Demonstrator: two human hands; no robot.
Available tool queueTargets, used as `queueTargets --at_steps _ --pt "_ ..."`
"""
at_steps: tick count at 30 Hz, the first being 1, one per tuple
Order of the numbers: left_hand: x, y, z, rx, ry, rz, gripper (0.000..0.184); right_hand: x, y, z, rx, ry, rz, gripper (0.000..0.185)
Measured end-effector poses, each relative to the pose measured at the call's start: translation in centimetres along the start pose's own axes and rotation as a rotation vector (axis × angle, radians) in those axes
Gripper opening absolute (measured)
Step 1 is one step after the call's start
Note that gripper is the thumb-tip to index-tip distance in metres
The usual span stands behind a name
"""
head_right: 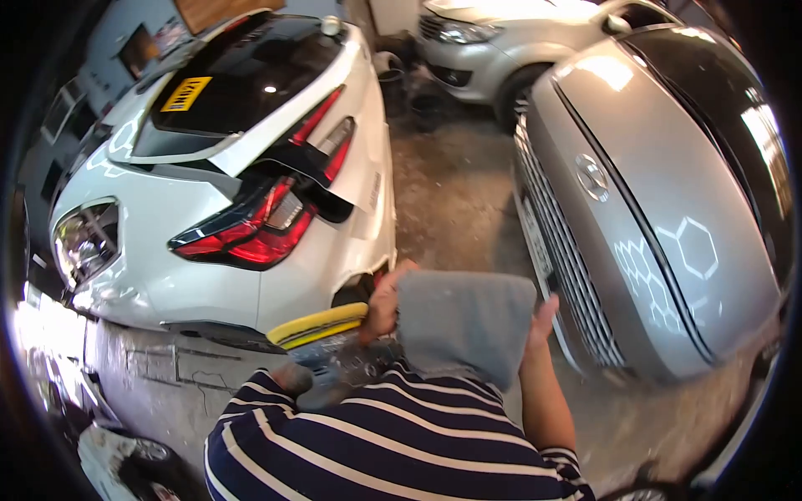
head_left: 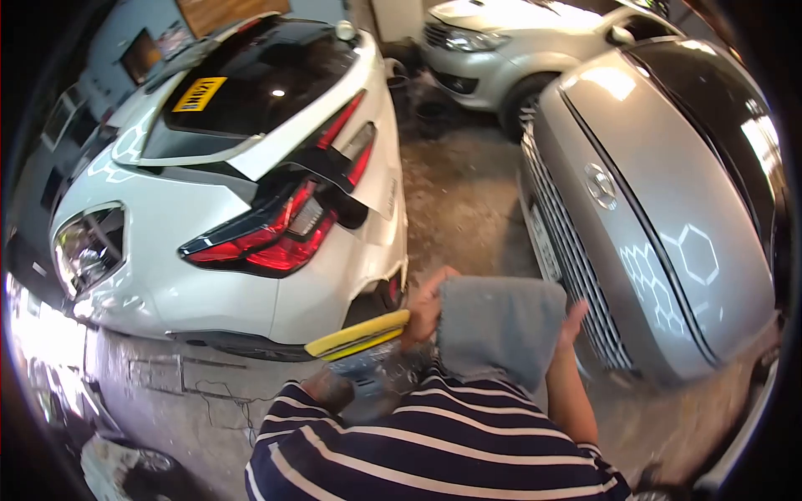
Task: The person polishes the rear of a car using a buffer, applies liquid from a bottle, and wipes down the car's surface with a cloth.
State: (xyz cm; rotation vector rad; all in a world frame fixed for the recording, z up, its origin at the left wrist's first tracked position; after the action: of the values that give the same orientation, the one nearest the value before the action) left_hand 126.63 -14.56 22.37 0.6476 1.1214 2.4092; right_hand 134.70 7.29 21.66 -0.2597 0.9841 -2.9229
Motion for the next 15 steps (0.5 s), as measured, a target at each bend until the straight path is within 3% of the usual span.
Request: queueTargets --at_steps 2,3,5,6,7,8,10,11,13,15 --pt "1.6 -0.8 0.2 -0.097 0.022 -0.042 0.012 -0.5 -0.8 -3.6 -0.347 -0.063 0.079 0.071" --pt "2.4 -1.2 0.3 -0.040 0.058 -0.074 0.011 -0.3 -2.0 -5.2 -0.345 -0.075 0.084 0.071" --pt "4.0 -2.2 -0.3 0.018 0.105 -0.108 0.011 0.1 -2.7 -8.4 -0.287 0.179 0.360 0.072" --pt "4.9 -3.6 -0.8 0.195 0.067 -0.234 0.014 0.4 -3.4 -9.2 -0.285 0.176 0.366 0.072" --pt "5.7 -4.8 -1.2 0.370 0.027 -0.355 0.017 1.0 -5.5 -8.8 -0.151 0.214 0.237 0.070" --pt "6.5 -4.9 -1.0 0.369 0.034 -0.347 0.017 1.7 -7.4 -8.7 -0.018 0.250 0.109 0.068" --pt "7.6 -5.5 1.0 0.496 -0.341 -0.434 0.029 2.6 -9.9 -10.0 -0.011 0.278 0.011 0.066" --pt "8.5 -5.4 1.0 0.502 -0.339 -0.429 0.029 3.1 -11.0 -10.8 0.002 0.314 -0.091 0.065" --pt "9.4 -6.2 1.3 0.567 -0.686 -0.650 0.038 5.2 -11.9 -11.6 -0.016 0.350 -0.153 0.062" --pt "11.3 -7.7 -0.8 0.548 -0.725 -0.660 0.038 7.9 -12.2 -12.4 -0.023 0.386 -0.218 0.059"
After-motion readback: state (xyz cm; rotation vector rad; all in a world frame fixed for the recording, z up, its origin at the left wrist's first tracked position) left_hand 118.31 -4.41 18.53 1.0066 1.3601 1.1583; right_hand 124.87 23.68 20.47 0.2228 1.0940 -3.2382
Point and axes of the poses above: each hand's wrist, its own x-axis towards the middle knuckle, its own z-axis out of the palm, y = z × x, the point moved 5 cm from there along x, towards the middle knuckle, and after that the axes turned 7 degrees about -x, right-handed, at the moved point
